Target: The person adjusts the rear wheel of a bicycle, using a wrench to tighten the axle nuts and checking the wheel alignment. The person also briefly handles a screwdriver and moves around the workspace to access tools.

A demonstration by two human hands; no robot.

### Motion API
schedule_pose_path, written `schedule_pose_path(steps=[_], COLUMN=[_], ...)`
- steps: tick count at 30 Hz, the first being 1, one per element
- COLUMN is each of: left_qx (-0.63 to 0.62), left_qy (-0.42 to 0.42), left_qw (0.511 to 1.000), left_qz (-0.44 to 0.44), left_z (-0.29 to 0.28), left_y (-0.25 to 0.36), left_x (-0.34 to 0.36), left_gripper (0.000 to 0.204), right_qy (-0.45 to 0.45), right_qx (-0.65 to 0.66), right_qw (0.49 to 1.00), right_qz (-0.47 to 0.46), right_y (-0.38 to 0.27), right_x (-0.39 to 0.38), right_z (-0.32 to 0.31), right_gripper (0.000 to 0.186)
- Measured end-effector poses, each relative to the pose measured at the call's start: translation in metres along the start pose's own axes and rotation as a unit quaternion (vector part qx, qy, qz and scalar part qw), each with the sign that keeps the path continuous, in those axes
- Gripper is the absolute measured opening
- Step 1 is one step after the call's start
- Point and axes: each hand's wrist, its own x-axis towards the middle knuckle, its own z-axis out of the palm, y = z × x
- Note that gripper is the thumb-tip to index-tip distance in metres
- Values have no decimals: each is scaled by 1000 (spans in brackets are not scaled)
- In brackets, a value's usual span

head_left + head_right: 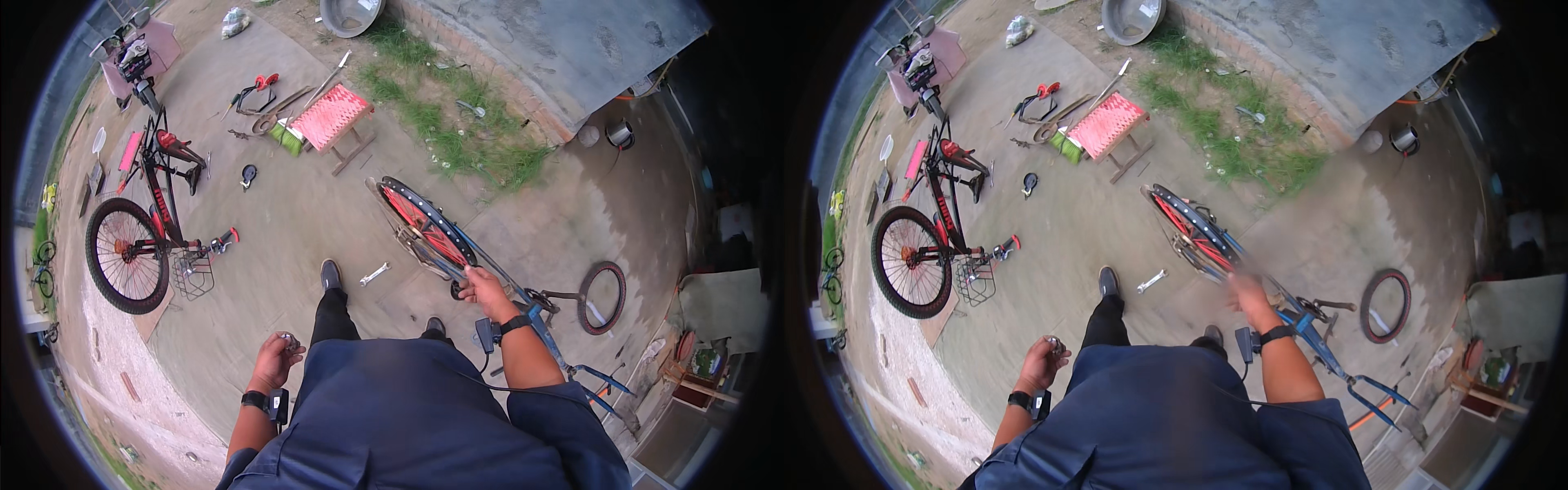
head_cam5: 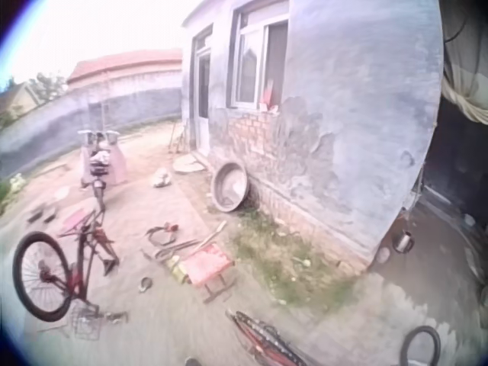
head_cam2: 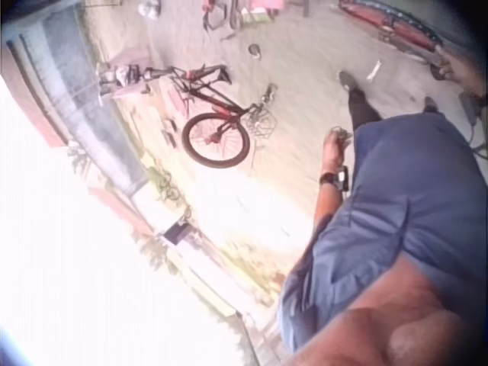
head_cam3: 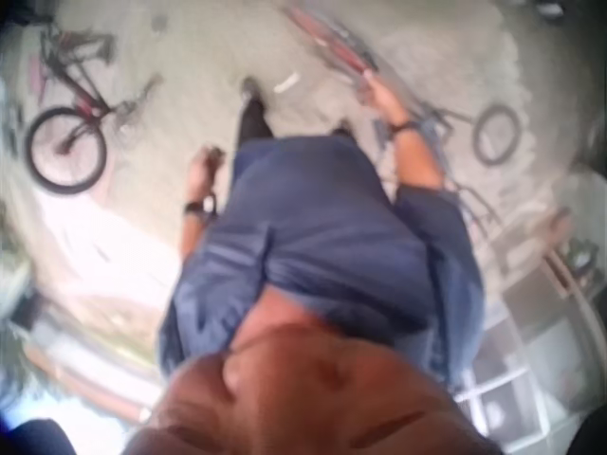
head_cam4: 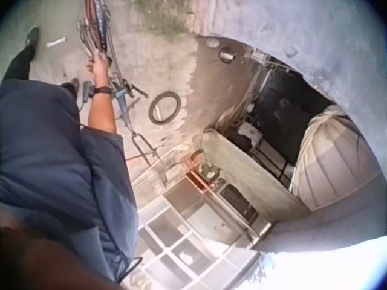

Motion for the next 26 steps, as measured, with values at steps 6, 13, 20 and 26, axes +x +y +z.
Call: schedule_pose_path(steps=[6, 13, 20, 26], left_qx=[111, 276, 368, 479], left_qy=[-2, -42, -108, -207], left_qw=[994, 960, 921, 847], left_qz=[-17, -32, -70, -100], left_z=[-30, 25, 135, 236], left_y=[156, 296, 356, 397], left_x=[75, 157, 237, 296], left_gripper=[14, 33, 42, 47], right_qy=[114, 147, 99, 157], right_qx=[143, 317, 489, 599], right_qw=[979, 930, 861, 783], right_qz=[89, 115, 96, 63], right_y=[-30, -43, 13, 13], right_x=[36, 58, 93, 97], right_z=[65, 95, 97, 130], right_gripper=[45, 54, 53, 52])
